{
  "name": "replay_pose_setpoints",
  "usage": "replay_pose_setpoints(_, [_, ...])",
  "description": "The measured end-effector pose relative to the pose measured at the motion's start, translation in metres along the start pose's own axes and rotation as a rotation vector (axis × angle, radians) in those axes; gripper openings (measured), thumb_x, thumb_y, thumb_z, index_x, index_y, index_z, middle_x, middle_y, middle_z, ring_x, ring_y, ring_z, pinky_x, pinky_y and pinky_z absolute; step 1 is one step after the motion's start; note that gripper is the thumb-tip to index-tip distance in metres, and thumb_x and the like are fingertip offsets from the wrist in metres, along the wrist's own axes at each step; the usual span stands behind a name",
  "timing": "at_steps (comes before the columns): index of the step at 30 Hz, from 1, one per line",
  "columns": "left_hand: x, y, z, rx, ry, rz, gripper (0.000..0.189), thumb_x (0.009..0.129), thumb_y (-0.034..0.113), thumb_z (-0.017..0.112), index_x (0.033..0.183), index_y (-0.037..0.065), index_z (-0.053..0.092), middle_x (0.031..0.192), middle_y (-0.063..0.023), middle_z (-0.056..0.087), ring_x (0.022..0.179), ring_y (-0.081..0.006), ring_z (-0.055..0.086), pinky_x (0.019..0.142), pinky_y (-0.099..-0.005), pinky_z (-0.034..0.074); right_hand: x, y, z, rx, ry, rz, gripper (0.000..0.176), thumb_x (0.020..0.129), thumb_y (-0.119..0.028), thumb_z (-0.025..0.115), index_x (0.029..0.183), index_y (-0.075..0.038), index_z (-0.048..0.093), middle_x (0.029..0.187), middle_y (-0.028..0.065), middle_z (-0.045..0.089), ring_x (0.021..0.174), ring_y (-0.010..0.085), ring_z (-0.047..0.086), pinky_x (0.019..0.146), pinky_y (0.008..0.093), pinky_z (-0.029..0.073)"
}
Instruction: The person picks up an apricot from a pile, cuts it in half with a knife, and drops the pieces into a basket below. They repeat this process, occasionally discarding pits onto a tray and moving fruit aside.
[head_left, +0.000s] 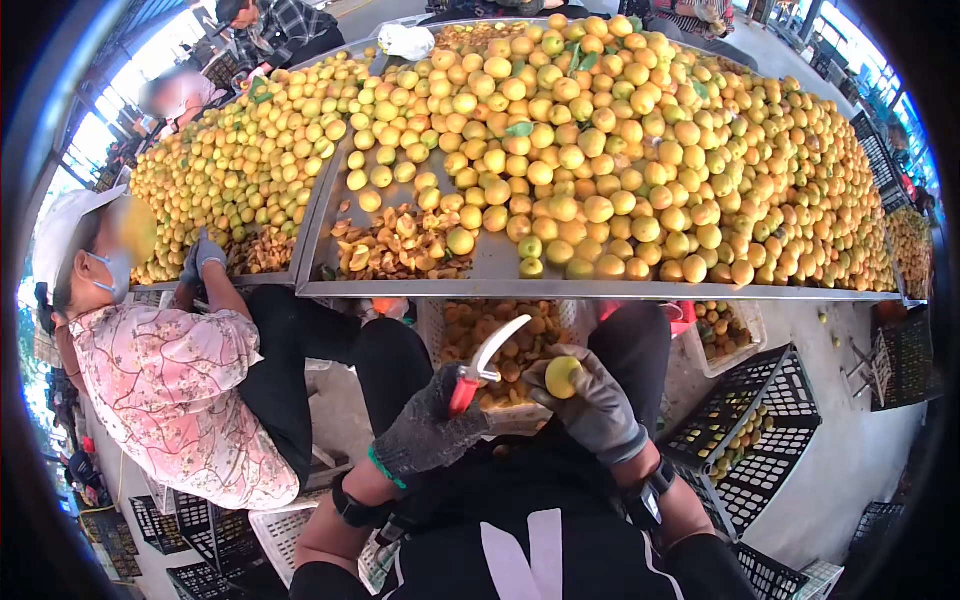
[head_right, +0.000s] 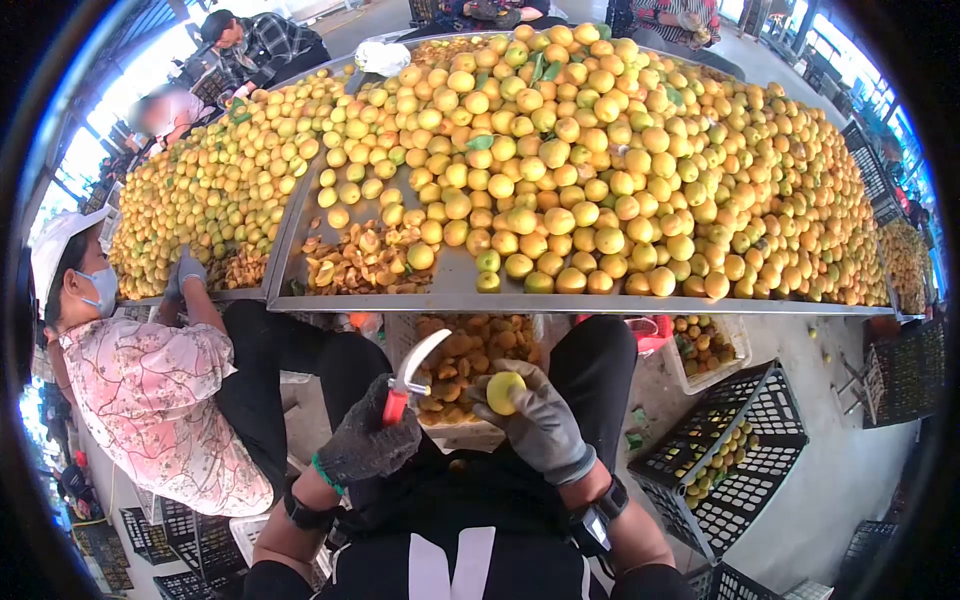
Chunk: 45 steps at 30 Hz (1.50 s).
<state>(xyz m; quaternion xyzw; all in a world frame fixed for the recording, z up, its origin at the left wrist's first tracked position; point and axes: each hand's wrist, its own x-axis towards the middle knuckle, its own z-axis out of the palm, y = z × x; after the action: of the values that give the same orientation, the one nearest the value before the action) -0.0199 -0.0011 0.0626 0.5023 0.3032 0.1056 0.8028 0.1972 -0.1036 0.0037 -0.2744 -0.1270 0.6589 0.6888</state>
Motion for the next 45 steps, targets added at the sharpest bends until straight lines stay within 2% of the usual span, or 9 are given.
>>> replay_pose_setpoints(3, [-0.002, 0.009, 0.017, 0.279, 0.153, -0.061, 0.053, 0.087, 0.006, 0.064, 0.136, 0.005, 0.041, 0.087, -0.0077, 0.060, 0.073, -0.0145, 0.061, 0.061, -0.0279, 0.050, 0.007, 0.002, -0.004, 0.157, -0.129, 0.031, 0.047, 0.090, -0.023, 0.066, 0.128, -0.007, 0.044, 0.123, 0.0108, 0.055, 0.106, 0.0198, 0.057, 0.094, 0.0315, 0.044])
replay_pose_setpoints(5, [0.004, -0.009, 0.015, 0.838, 0.174, 0.472, 0.049, 0.086, 0.007, 0.066, 0.131, 0.004, 0.048, 0.099, -0.0132, 0.064, 0.085, -0.0193, 0.064, 0.074, -0.0337, 0.053, 0.006, 0.006, 0.002, 0.065, -0.112, -0.116, 0.052, 0.086, -0.018, 0.071, 0.129, -0.008, 0.045, 0.121, 0.0077, 0.055, 0.105, 0.0167, 0.056, 0.092, 0.0296, 0.044])
replay_pose_setpoints(6, [0.003, -0.011, 0.017, 0.801, 0.205, 0.395, 0.046, 0.084, 0.008, 0.068, 0.127, 0.002, 0.052, 0.111, -0.0187, 0.063, 0.096, -0.0274, 0.065, 0.086, -0.0360, 0.051, 0.005, 0.005, 0.007, 0.065, -0.115, -0.118, 0.052, 0.086, -0.018, 0.071, 0.129, -0.008, 0.045, 0.121, 0.0077, 0.055, 0.105, 0.0167, 0.056, 0.092, 0.0296, 0.044])
replay_pose_setpoints(9, [0.008, -0.019, 0.014, 0.960, 0.276, 0.607, 0.050, 0.085, 0.022, 0.069, 0.130, 0.006, 0.052, 0.100, -0.0207, 0.066, 0.089, -0.0373, 0.066, 0.072, -0.0394, 0.054, 0.000, 0.001, 0.024, -0.234, -0.093, -0.129, 0.054, 0.077, -0.016, 0.079, 0.122, -0.008, 0.050, 0.119, 0.0076, 0.055, 0.105, 0.0180, 0.057, 0.091, 0.0311, 0.047])
replay_pose_setpoints(13, [0.001, -0.021, 0.014, 1.120, 0.252, 0.671, 0.044, 0.086, 0.025, 0.068, 0.123, 0.004, 0.056, 0.083, -0.0192, 0.066, 0.073, -0.0351, 0.067, 0.062, -0.0395, 0.053, 0.004, 0.007, 0.023, -0.264, -0.076, -0.163, 0.046, 0.076, -0.001, 0.075, 0.115, -0.007, 0.053, 0.115, 0.0056, 0.053, 0.105, 0.0181, 0.056, 0.090, 0.0319, 0.049])
replay_pose_setpoints(28, [-0.001, -0.036, 0.018, 1.242, 0.332, 0.662, 0.034, 0.084, 0.036, 0.069, 0.094, 0.004, 0.065, 0.065, -0.0143, 0.061, 0.056, -0.0301, 0.063, 0.048, -0.0384, 0.048, -0.006, 0.017, 0.043, -0.196, -0.147, -0.127, 0.039, 0.081, -0.001, 0.071, 0.113, -0.008, 0.051, 0.112, 0.0061, 0.054, 0.113, 0.0252, 0.056, 0.092, 0.0365, 0.049])
replay_pose_setpoints(40, [0.001, -0.029, 0.014, 1.115, 0.097, 0.100, 0.035, 0.085, 0.033, 0.063, 0.105, 0.004, 0.060, 0.087, -0.0222, 0.064, 0.084, -0.0389, 0.063, 0.070, -0.0453, 0.050, 0.004, 0.015, 0.034, -0.550, -0.283, -0.083, 0.045, 0.077, 0.008, 0.070, 0.114, -0.006, 0.050, 0.115, 0.0087, 0.058, 0.118, 0.0215, 0.052, 0.103, 0.0370, 0.039])
replay_pose_setpoints(43, [0.002, -0.022, 0.024, 0.751, -0.011, 0.044, 0.035, 0.087, 0.032, 0.062, 0.108, 0.003, 0.060, 0.097, -0.0244, 0.063, 0.097, -0.0370, 0.062, 0.080, -0.0421, 0.050, 0.011, 0.017, 0.028, -0.179, -0.419, -0.044, 0.045, 0.075, 0.011, 0.068, 0.114, -0.006, 0.050, 0.114, 0.0097, 0.059, 0.119, 0.0208, 0.052, 0.105, 0.0372, 0.036])
replay_pose_setpoints(45, [0.006, -0.032, 0.023, 0.542, -0.069, 0.084, 0.037, 0.087, 0.033, 0.065, 0.109, 0.004, 0.062, 0.103, -0.0222, 0.064, 0.100, -0.0346, 0.062, 0.084, -0.0397, 0.049, 0.015, 0.005, 0.038, -0.113, -0.348, 0.139, 0.048, 0.069, 0.011, 0.072, 0.108, -0.008, 0.053, 0.110, 0.0116, 0.063, 0.131, 0.0312, 0.042, 0.115, 0.0494, 0.015])
